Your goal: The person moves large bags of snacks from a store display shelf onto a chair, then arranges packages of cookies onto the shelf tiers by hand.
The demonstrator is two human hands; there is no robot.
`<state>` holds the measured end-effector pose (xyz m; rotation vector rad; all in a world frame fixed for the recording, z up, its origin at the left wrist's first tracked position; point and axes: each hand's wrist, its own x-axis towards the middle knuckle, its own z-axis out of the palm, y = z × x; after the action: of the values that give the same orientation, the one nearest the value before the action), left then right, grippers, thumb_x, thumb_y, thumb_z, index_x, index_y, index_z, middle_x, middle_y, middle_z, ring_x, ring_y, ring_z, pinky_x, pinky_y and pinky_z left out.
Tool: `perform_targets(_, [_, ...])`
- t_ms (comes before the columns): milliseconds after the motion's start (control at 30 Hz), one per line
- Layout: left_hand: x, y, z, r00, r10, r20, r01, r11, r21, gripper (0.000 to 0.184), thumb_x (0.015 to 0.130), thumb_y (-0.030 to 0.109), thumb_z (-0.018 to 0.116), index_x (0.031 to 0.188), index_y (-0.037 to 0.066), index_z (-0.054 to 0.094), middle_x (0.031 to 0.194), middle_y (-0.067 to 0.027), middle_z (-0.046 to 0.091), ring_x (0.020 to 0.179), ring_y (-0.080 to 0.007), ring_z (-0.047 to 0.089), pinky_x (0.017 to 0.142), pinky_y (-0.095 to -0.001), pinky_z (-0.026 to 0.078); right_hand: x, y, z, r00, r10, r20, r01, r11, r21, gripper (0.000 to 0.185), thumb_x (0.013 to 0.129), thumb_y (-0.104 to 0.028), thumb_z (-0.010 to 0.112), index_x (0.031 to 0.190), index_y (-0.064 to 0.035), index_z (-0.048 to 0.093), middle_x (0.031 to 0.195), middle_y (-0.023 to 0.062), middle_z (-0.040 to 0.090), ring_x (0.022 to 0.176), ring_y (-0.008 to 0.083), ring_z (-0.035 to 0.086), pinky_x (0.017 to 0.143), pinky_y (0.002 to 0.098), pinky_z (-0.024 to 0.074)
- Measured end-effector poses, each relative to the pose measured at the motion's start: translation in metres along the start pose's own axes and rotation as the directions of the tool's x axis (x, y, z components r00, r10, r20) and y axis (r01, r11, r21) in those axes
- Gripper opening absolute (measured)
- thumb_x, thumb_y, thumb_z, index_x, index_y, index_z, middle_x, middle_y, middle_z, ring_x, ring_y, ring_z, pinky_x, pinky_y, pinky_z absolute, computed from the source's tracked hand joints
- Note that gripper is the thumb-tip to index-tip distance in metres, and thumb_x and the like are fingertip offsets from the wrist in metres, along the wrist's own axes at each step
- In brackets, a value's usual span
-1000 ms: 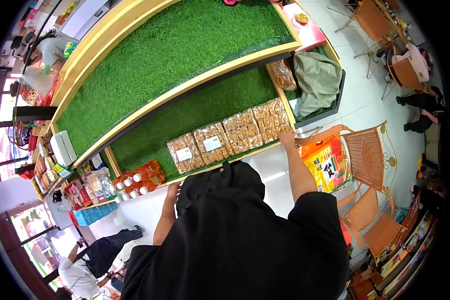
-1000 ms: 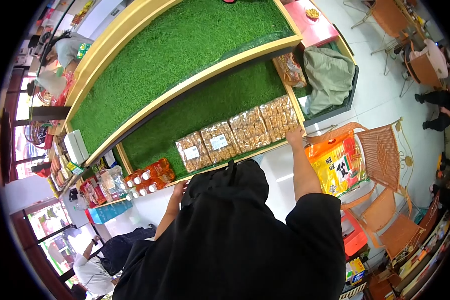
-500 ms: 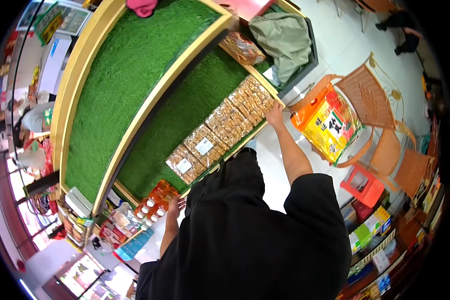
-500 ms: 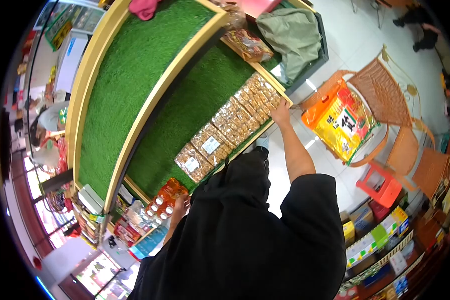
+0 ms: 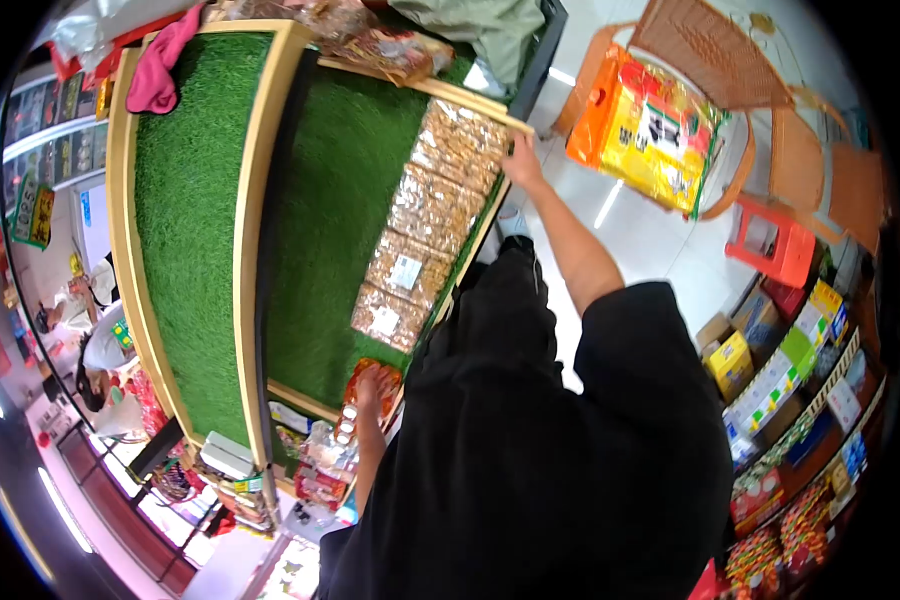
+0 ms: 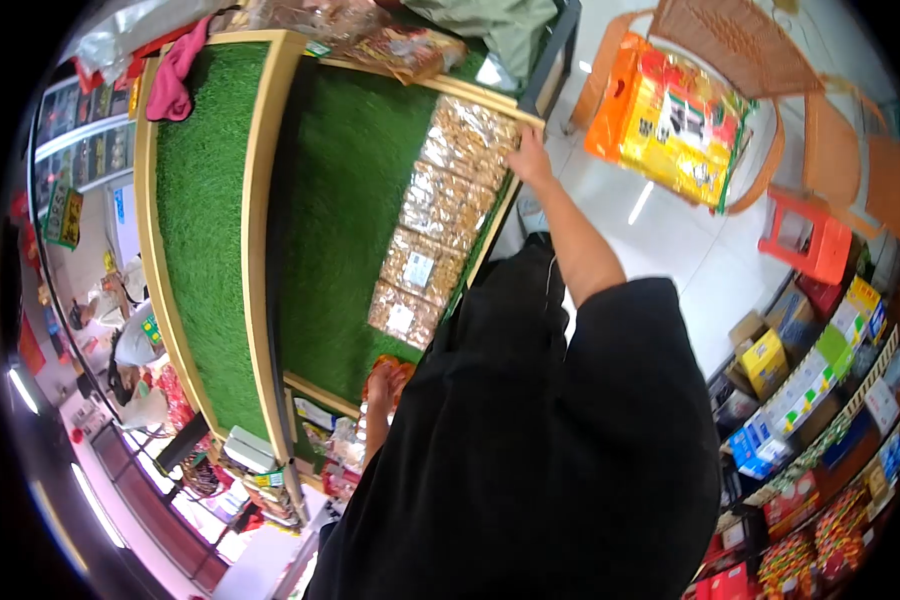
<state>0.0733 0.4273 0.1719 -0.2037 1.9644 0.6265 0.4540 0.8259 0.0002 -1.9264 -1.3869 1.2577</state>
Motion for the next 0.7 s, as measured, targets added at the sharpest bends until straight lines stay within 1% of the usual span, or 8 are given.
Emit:
perform_targets(67, [0.001, -0.002, -0.001, 0.994, -0.055, 0.099, 0.050, 0.997, 0.059, 0.028, 0.089, 0.029, 0.052, 0.108, 0.008, 0.055, 0.089, -0.0054, 0.062, 0.079, -0.0172, 0.060, 0.068, -0.0310, 0.049, 0.006, -0.002, -0.008, 0.999, 0.025, 0.023, -0.024, 0.999, -0.042, 0.057, 0.076, -0.017, 0.056, 0.129, -0.0115, 0.040, 0.133, 0.0146, 0.037, 0.115, 0.0377, 0.047, 0.092, 0.0426, 0.0424])
perform_targets(133, [-0.002, -0.002, 0.008, 0.998, -0.040, 0.038, 0.034, 0.988, 0.152, 0.025, 0.088, 0.030, 0.053, 0.103, 0.010, 0.056, 0.082, -0.0043, 0.061, 0.075, -0.0163, 0.059, 0.064, -0.0295, 0.049, 0.016, 0.002, -0.010, 0.998, -0.011, 0.063, 0.013, 0.999, -0.034, 0.054, 0.077, -0.016, 0.055, 0.128, -0.0111, 0.039, 0.131, 0.0155, 0.038, 0.114, 0.0381, 0.048, 0.093, 0.0428, 0.0420])
perform_targets(233, [0.006, -0.004, 0.012, 0.995, -0.100, 0.026, 0.091, 0.969, 0.231, 0.027, 0.089, 0.030, 0.052, 0.106, 0.009, 0.055, 0.089, -0.0067, 0.061, 0.076, -0.0160, 0.059, 0.064, -0.0285, 0.049, 0.010, -0.014, -0.014, 0.989, 0.080, 0.122, -0.065, 0.991, -0.120, 0.055, 0.076, -0.016, 0.055, 0.128, -0.0093, 0.037, 0.133, 0.0167, 0.037, 0.114, 0.0379, 0.048, 0.093, 0.0424, 0.0416])
perform_targets(333, [0.027, -0.015, 0.020, 0.985, -0.150, 0.079, 0.126, 0.960, 0.248, 0.032, 0.089, 0.029, 0.050, 0.113, 0.007, 0.053, 0.097, -0.0094, 0.060, 0.077, -0.0168, 0.059, 0.067, -0.0290, 0.047, 0.002, -0.018, -0.009, 0.997, 0.048, 0.066, -0.039, 0.990, -0.136, 0.057, 0.076, -0.017, 0.055, 0.128, -0.0060, 0.035, 0.134, 0.0175, 0.037, 0.115, 0.0377, 0.047, 0.094, 0.0421, 0.0412])
perform_targets(400, [0.021, 0.001, 0.054, 0.989, -0.028, 0.146, -0.009, 0.968, 0.251, 0.033, 0.088, 0.029, 0.052, 0.112, 0.006, 0.053, 0.091, -0.0056, 0.060, 0.076, -0.0164, 0.057, 0.071, -0.0306, 0.047, -0.005, -0.024, -0.010, 0.995, 0.046, 0.091, -0.035, 0.992, -0.122, 0.059, 0.076, -0.019, 0.057, 0.128, -0.0040, 0.034, 0.135, 0.0180, 0.036, 0.117, 0.0371, 0.046, 0.095, 0.0417, 0.0408])
perform_targets(533, [0.028, 0.025, 0.098, 0.979, 0.040, 0.200, -0.099, 0.950, 0.296, 0.032, 0.089, 0.028, 0.051, 0.113, 0.007, 0.053, 0.093, -0.0061, 0.061, 0.077, -0.0152, 0.058, 0.068, -0.0282, 0.046, -0.011, -0.022, -0.013, 0.996, -0.007, 0.090, 0.016, 0.995, -0.100, 0.065, 0.075, -0.022, 0.061, 0.131, -0.0047, 0.031, 0.137, 0.0165, 0.035, 0.121, 0.0350, 0.044, 0.098, 0.0404, 0.0388])
perform_targets(667, [0.017, 0.038, 0.117, 0.970, 0.124, 0.208, -0.161, 0.971, 0.176, 0.029, 0.090, 0.026, 0.051, 0.110, 0.006, 0.056, 0.091, -0.0039, 0.061, 0.077, -0.0137, 0.057, 0.068, -0.0277, 0.045, -0.012, -0.011, -0.010, 0.987, -0.120, 0.111, 0.134, 0.982, -0.133, 0.072, 0.074, -0.016, 0.061, 0.137, -0.0066, 0.027, 0.138, 0.0194, 0.031, 0.124, 0.0352, 0.040, 0.101, 0.0388, 0.0366])
perform_targets(700, [0.018, 0.035, 0.115, 0.971, 0.126, 0.202, -0.159, 0.975, 0.156, 0.027, 0.089, 0.024, 0.050, 0.109, 0.007, 0.056, 0.092, -0.0042, 0.060, 0.078, -0.0139, 0.057, 0.070, -0.0282, 0.046, -0.017, -0.012, -0.007, 0.992, -0.125, 0.014, 0.125, 0.972, -0.197, 0.071, 0.073, -0.013, 0.061, 0.136, -0.0068, 0.029, 0.137, 0.0205, 0.031, 0.122, 0.0366, 0.041, 0.099, 0.0394, 0.0377])
